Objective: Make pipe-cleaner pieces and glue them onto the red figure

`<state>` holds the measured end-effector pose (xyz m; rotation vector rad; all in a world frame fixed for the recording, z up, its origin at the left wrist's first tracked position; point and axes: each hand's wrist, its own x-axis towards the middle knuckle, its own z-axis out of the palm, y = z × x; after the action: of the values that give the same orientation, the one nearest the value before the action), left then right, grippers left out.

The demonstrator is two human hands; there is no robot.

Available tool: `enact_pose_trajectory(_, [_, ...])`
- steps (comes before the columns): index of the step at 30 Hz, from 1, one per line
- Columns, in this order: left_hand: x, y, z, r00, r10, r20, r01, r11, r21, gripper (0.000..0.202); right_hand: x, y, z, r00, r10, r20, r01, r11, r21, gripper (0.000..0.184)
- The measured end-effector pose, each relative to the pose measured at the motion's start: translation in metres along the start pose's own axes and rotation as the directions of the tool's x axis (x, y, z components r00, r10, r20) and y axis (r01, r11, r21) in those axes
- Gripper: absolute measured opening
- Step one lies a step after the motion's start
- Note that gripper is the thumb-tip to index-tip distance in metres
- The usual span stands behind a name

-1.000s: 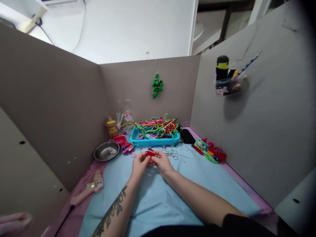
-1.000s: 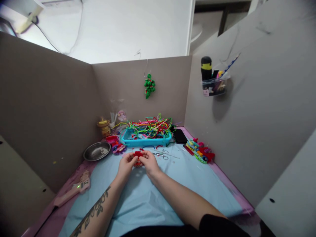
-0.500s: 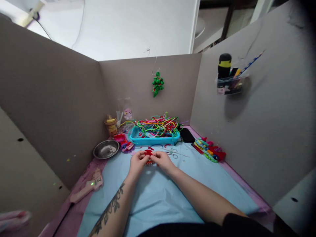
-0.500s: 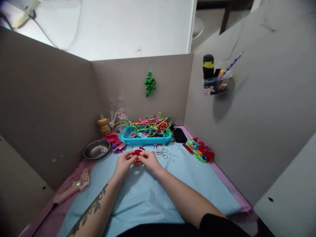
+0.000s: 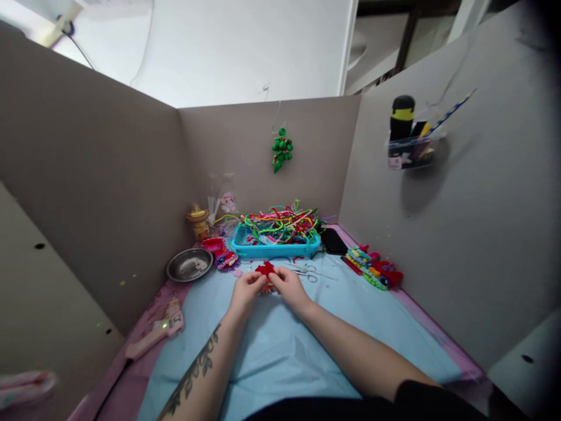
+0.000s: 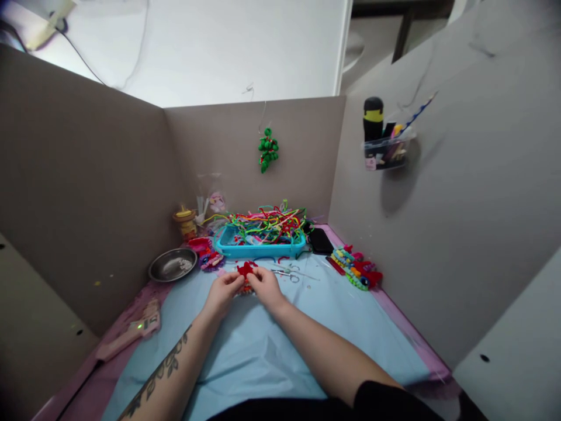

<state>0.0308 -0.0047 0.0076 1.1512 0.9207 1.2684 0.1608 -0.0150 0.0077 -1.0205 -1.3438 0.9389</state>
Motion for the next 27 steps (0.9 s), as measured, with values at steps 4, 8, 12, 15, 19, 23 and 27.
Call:
enact_pose_trajectory(4, [-0.0015,0.0012,0.0009,1.0,0.026,0.002,-0.026,0.997,0.069,0.029,0.0005,0.0038,0.001,1.0,-0.014,-0.009,0.014,1.0,-0.022,0.023])
enact_pose_trajectory(8, [-0.0009,0.0019,0.0003,0.999,0.047,-0.02,-0.045,0.994,0.101,0.032,0.0011,0.0051,-0.0004,0.999,-0.034,0.0,0.034,0.999,-0.041,0.022])
enact_pose_trajectory(12, [-0.0002,-0.0005,-0.0012,0.998,0.048,-0.032,-0.045,0.996,0.082,0.033,0.0,0.0024,-0.0024,0.997,-0.076,0.032,0.079,0.994,-0.078,0.02])
enact_pose_trajectory(15, [-0.0007,-0.0001,-0.0015,0.998,0.046,-0.049,-0.043,0.997,0.067,0.032,-0.0009,-0.0004,-0.0037,0.994,-0.093,0.064,0.099,0.991,-0.094,0.017])
enact_pose_trajectory(19, [-0.0005,0.0014,-0.0027,0.997,0.054,-0.062,-0.048,0.994,0.098,0.032,-0.0011,-0.002,-0.0055,0.992,-0.09,0.089,0.099,0.989,-0.109,0.016])
enact_pose_trajectory(23, [0.0016,-0.0015,-0.0062,0.995,0.073,-0.073,-0.064,0.99,0.122,0.03,-0.0003,0.0002,-0.007,0.981,-0.126,0.147,0.141,0.985,-0.101,0.018])
enact_pose_trajectory(27, [0.0002,-0.0007,-0.0066,0.995,0.084,-0.056,-0.075,0.987,0.144,0.026,0.0005,0.0035,-0.0077,0.975,-0.135,0.178,0.155,0.982,-0.107,0.019])
